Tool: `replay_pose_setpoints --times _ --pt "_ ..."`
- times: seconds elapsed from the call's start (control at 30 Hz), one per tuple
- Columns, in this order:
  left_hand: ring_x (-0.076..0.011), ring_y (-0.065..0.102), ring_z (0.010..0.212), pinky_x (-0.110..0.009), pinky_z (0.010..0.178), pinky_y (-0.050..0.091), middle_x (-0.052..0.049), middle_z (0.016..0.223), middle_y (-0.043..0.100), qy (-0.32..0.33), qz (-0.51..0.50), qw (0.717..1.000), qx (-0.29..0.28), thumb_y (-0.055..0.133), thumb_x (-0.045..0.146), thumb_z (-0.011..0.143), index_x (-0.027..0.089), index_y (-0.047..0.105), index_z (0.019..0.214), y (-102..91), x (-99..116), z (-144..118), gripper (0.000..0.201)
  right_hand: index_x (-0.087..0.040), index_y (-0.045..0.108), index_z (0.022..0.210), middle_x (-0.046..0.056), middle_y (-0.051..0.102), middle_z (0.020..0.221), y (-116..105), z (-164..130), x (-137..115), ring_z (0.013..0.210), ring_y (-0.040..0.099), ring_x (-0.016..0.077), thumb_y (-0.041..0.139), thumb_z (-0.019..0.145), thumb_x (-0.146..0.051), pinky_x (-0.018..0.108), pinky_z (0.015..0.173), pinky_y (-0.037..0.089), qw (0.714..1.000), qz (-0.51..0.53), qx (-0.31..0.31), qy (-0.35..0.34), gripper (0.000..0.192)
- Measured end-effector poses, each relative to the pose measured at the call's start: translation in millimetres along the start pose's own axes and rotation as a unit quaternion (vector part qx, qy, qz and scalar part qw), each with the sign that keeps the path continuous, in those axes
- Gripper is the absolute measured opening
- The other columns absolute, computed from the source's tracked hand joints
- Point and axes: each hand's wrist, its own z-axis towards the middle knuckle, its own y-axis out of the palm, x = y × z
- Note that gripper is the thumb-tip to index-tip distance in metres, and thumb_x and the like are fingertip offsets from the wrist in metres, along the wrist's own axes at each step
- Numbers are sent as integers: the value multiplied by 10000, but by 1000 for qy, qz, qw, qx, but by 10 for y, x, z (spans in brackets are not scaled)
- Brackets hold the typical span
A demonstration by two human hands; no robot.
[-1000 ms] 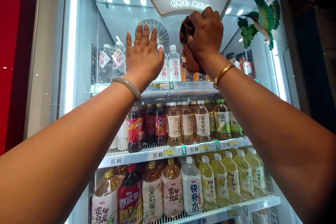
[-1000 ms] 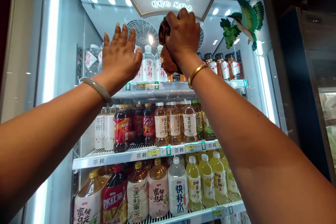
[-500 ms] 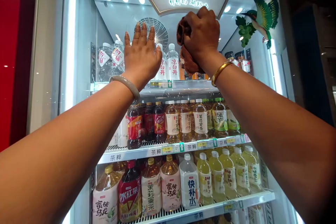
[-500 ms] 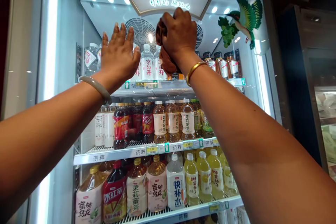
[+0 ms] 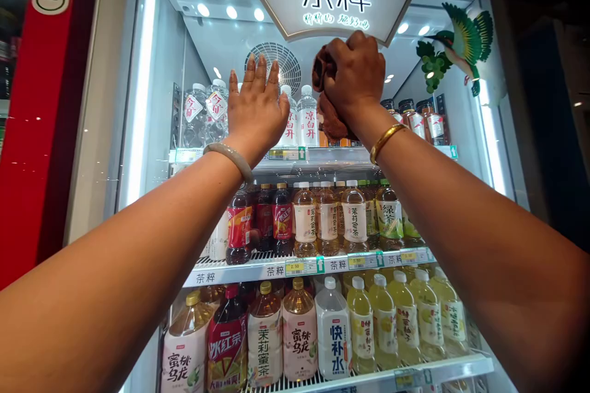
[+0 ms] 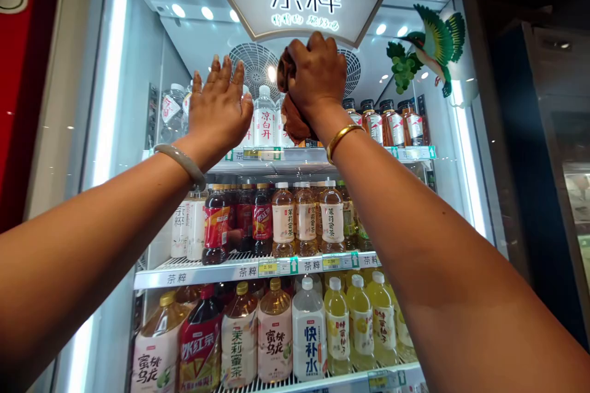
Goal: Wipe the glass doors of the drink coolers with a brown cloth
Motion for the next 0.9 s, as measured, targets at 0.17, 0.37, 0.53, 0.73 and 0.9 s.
replay_pose_setpoints --times 0.17,0.37,0.53,0.73,0.9 --pt "-153 -76 1647 -417 1339 -161 154 1736 216 16 -2 1000 18 158 550 942 326 161 1691 -19 61 -64 782 -276 661 1198 141 623 1278 -78 -316 -59 1222 524 362 406 1002 -295 505 943 418 1000 -20 -16 7 323" --pt "-196 -51 1654 -462 1322 -204 156 1747 139 38 4 999 11 271 465 922 329 203 1682 -19 340 -75 775 -300 640 1246 107 616 1306 -25 -13 92 1193 501 312 400 1006 -344 461 917 407 999 -1 -30 -30 342" --pt "-176 -34 1654 -470 1340 -129 103 1766 93 49 7 999 -5 233 417 941 253 197 1688 74 717 11 765 -285 656 1235 151 606 1322 -30 -16 430 1204 489 326 432 960 -273 462 895 376 999 -16 -5 44 354" --pt "-215 59 1656 -544 1340 -79 7 1771 159 34 -7 999 3 193 346 954 182 218 1680 297 1042 -10 744 -254 659 1202 165 610 1269 -78 -361 400 1191 478 338 322 1041 -429 482 932 351 1000 -15 -24 2 413" --pt "-195 48 1655 -499 1348 -101 45 1763 169 53 -8 998 26 174 405 963 223 217 1679 385 1048 -74 740 -328 648 1200 127 613 1293 -68 -105 726 1202 421 328 386 977 -469 489 961 325 998 48 -32 -15 372"
